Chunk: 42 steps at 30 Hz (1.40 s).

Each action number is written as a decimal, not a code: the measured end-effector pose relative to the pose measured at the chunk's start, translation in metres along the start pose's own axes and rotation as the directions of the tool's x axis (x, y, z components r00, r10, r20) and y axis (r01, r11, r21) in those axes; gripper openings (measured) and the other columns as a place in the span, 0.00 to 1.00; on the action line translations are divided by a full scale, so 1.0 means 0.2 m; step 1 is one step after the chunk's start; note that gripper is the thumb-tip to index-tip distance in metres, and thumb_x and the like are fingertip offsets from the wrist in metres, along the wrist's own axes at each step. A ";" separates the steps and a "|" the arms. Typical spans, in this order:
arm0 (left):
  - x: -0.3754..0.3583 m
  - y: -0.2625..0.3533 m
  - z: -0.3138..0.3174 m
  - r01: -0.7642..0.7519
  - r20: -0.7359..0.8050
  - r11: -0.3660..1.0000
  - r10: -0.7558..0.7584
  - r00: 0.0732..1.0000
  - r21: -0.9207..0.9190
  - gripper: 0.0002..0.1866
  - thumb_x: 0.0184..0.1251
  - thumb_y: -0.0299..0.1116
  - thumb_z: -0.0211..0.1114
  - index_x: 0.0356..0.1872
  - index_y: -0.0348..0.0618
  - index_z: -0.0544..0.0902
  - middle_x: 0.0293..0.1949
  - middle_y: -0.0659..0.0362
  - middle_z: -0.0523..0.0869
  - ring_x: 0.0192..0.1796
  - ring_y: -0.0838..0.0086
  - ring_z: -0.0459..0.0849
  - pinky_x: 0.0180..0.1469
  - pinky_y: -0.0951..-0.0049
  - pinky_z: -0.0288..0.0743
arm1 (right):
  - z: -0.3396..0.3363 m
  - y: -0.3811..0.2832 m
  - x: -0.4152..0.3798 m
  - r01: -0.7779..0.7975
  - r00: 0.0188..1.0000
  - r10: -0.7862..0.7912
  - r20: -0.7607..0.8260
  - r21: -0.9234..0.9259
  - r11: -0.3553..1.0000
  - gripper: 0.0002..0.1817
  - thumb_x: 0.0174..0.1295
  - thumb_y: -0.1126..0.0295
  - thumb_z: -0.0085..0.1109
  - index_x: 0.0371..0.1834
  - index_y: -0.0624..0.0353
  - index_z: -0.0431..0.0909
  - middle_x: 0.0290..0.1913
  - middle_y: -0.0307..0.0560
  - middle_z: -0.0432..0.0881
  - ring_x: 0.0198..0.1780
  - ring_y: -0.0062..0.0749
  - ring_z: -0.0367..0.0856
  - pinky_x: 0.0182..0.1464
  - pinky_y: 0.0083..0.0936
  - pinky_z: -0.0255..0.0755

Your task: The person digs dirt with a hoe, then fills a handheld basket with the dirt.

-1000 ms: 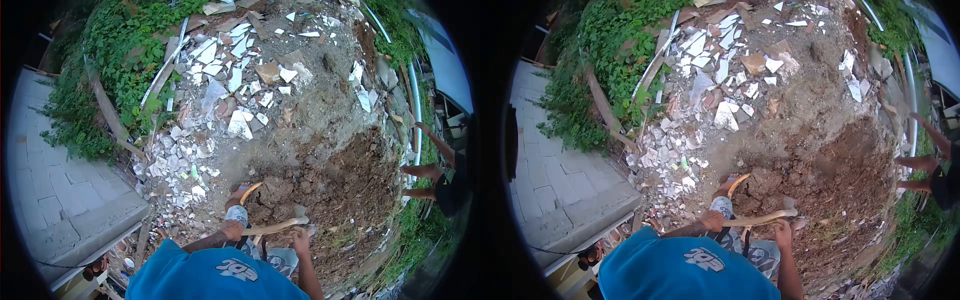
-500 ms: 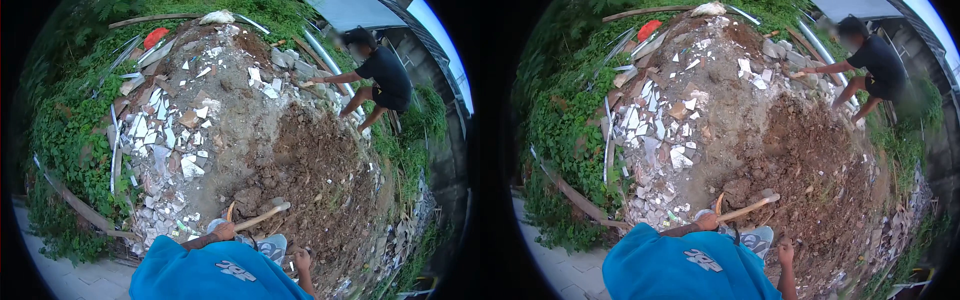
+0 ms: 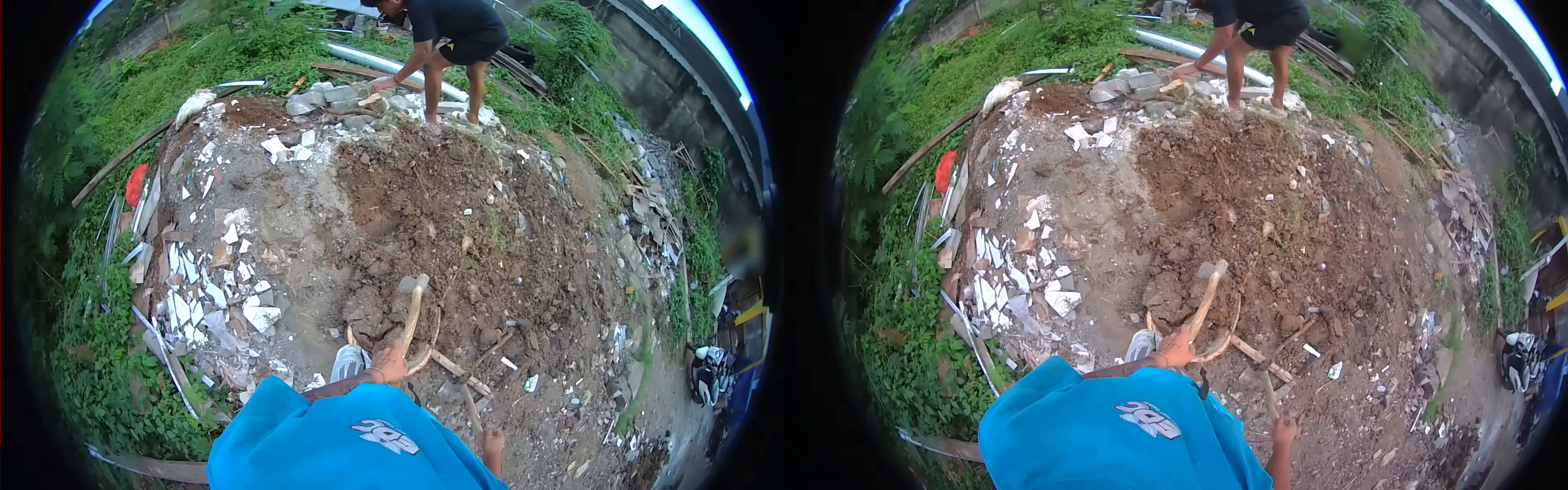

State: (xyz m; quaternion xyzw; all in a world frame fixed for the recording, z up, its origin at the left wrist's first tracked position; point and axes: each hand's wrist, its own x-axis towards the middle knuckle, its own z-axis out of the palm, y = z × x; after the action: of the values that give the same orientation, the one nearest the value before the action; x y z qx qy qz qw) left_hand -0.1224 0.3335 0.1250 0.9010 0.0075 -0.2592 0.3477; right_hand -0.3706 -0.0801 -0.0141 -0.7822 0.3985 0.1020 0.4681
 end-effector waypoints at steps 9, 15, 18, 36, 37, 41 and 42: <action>-0.16 -0.07 0.34 -0.028 -0.233 1.000 0.030 0.972 0.014 0.29 0.60 0.37 0.61 0.63 0.42 0.64 0.49 0.38 0.77 0.49 0.45 0.80 0.49 0.48 0.73 | -0.11 0.67 -0.69 -0.231 0.957 0.200 -0.209 -0.139 0.963 0.10 0.60 0.67 0.54 0.37 0.63 0.78 0.30 0.50 0.83 0.30 0.37 0.84 0.28 0.32 0.76; -0.14 -0.06 0.41 0.018 -0.280 0.991 0.021 0.960 0.135 0.24 0.65 0.39 0.58 0.59 0.41 0.68 0.48 0.39 0.79 0.49 0.44 0.81 0.50 0.47 0.74 | -0.25 0.80 -0.46 -0.261 0.944 0.318 -0.089 0.387 0.884 0.12 0.63 0.67 0.52 0.45 0.62 0.74 0.34 0.51 0.82 0.31 0.38 0.84 0.27 0.31 0.77; -0.09 -0.01 0.36 0.058 -0.219 0.983 -0.020 0.975 0.171 0.24 0.66 0.42 0.58 0.58 0.39 0.70 0.44 0.41 0.82 0.47 0.43 0.82 0.49 0.47 0.74 | -0.29 0.66 -0.32 -0.145 0.962 0.245 -0.121 0.534 0.833 0.14 0.65 0.67 0.51 0.50 0.62 0.72 0.36 0.51 0.82 0.31 0.39 0.84 0.27 0.30 0.77; -0.36 -0.31 0.30 -0.245 -0.150 0.969 0.244 0.958 0.009 0.33 0.67 0.40 0.56 0.71 0.40 0.59 0.47 0.41 0.82 0.51 0.47 0.80 0.53 0.50 0.72 | 0.15 0.42 -0.38 -0.388 0.919 0.323 0.225 0.386 0.837 0.08 0.63 0.68 0.52 0.39 0.62 0.72 0.31 0.46 0.77 0.28 0.34 0.81 0.25 0.25 0.76; -0.45 -0.26 0.19 -0.106 0.008 0.994 0.106 0.994 -0.042 0.31 0.67 0.42 0.56 0.69 0.42 0.63 0.51 0.42 0.81 0.54 0.46 0.78 0.55 0.51 0.72 | 0.17 0.31 -0.34 -0.348 0.932 0.273 0.240 0.373 0.860 0.08 0.63 0.68 0.52 0.39 0.62 0.72 0.31 0.46 0.77 0.28 0.34 0.81 0.25 0.25 0.76; -0.38 -0.78 0.40 -0.086 -0.060 0.991 0.080 0.995 -0.106 0.26 0.66 0.45 0.56 0.62 0.44 0.73 0.52 0.44 0.81 0.57 0.48 0.77 0.59 0.53 0.71 | 0.38 -0.35 -0.23 -0.079 0.973 -0.018 0.230 0.404 0.911 0.08 0.64 0.69 0.53 0.41 0.62 0.70 0.31 0.45 0.77 0.28 0.31 0.81 0.24 0.20 0.73; -0.42 -0.88 0.46 -0.067 -0.040 0.984 0.061 0.997 -0.165 0.25 0.65 0.45 0.57 0.60 0.44 0.74 0.52 0.44 0.81 0.57 0.49 0.77 0.60 0.53 0.71 | 0.45 -0.50 -0.24 0.079 0.961 -0.174 0.217 0.389 0.918 0.09 0.66 0.70 0.52 0.44 0.63 0.71 0.33 0.46 0.78 0.28 0.30 0.82 0.25 0.19 0.73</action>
State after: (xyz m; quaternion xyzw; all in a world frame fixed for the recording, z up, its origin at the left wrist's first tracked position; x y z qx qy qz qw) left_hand -0.2714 0.4231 -0.0033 0.8732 0.0062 -0.2305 0.4294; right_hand -0.3111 0.0416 0.0275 -0.6832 0.2974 0.0896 0.6609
